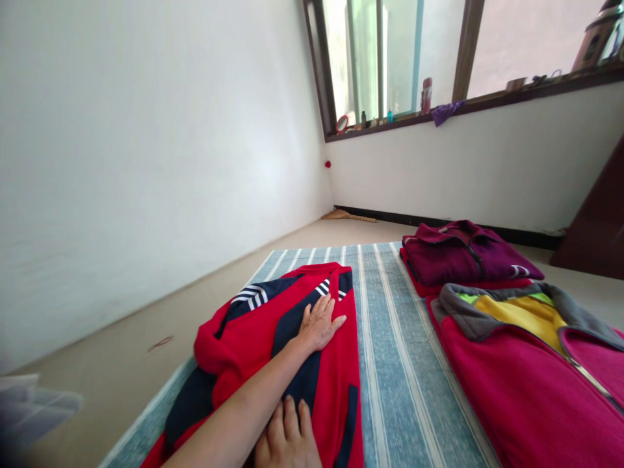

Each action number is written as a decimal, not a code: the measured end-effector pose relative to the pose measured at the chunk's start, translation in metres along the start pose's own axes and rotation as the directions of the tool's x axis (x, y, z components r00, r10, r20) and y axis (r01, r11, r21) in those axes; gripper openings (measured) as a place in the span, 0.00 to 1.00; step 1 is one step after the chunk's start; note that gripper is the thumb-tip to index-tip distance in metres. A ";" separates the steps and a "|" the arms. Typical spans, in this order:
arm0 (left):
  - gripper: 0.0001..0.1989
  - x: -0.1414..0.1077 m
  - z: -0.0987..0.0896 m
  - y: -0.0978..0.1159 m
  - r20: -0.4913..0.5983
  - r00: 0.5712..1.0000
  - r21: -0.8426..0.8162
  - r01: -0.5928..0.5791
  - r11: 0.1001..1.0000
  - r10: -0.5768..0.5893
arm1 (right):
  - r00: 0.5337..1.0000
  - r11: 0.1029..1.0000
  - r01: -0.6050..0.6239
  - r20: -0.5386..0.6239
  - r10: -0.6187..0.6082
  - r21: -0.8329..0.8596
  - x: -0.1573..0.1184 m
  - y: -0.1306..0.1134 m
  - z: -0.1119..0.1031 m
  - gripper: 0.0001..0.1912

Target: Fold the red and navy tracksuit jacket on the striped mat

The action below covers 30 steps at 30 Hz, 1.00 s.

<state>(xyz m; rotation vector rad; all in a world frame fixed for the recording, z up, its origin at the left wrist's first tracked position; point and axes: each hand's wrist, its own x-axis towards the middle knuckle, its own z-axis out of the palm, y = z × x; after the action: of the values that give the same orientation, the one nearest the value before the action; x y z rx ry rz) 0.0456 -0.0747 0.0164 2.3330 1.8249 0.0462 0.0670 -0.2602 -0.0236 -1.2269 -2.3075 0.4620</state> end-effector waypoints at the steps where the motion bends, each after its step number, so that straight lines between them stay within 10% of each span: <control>1: 0.35 -0.003 -0.002 0.001 -0.007 1.000 -0.007 0.003 1.000 -0.003 | 1.000 1.000 -0.008 -0.003 0.008 0.002 -0.001 -0.001 -0.002 0.32; 11: 0.35 -0.073 -0.005 -0.008 0.028 0.999 0.005 -0.029 1.000 0.029 | 0.999 1.000 0.016 -0.033 -0.016 0.009 -0.013 -0.004 -0.024 0.26; 21: 0.32 -0.091 -0.005 -0.001 -0.013 1.000 -0.100 0.025 0.995 -0.026 | 0.997 0.995 0.070 -0.013 -0.071 -0.071 -0.024 -0.005 -0.042 0.21; 30: 0.23 -0.193 -0.004 -0.015 -0.213 0.970 -0.180 0.082 0.980 -0.120 | 0.989 0.966 0.147 0.066 -0.136 -0.212 -0.028 0.001 -0.040 0.21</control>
<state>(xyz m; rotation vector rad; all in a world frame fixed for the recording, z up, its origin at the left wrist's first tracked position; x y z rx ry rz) -0.0172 -0.2566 0.0348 2.1884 1.9519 0.4491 0.1039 -0.2807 0.0018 -1.1482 -2.5212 0.1970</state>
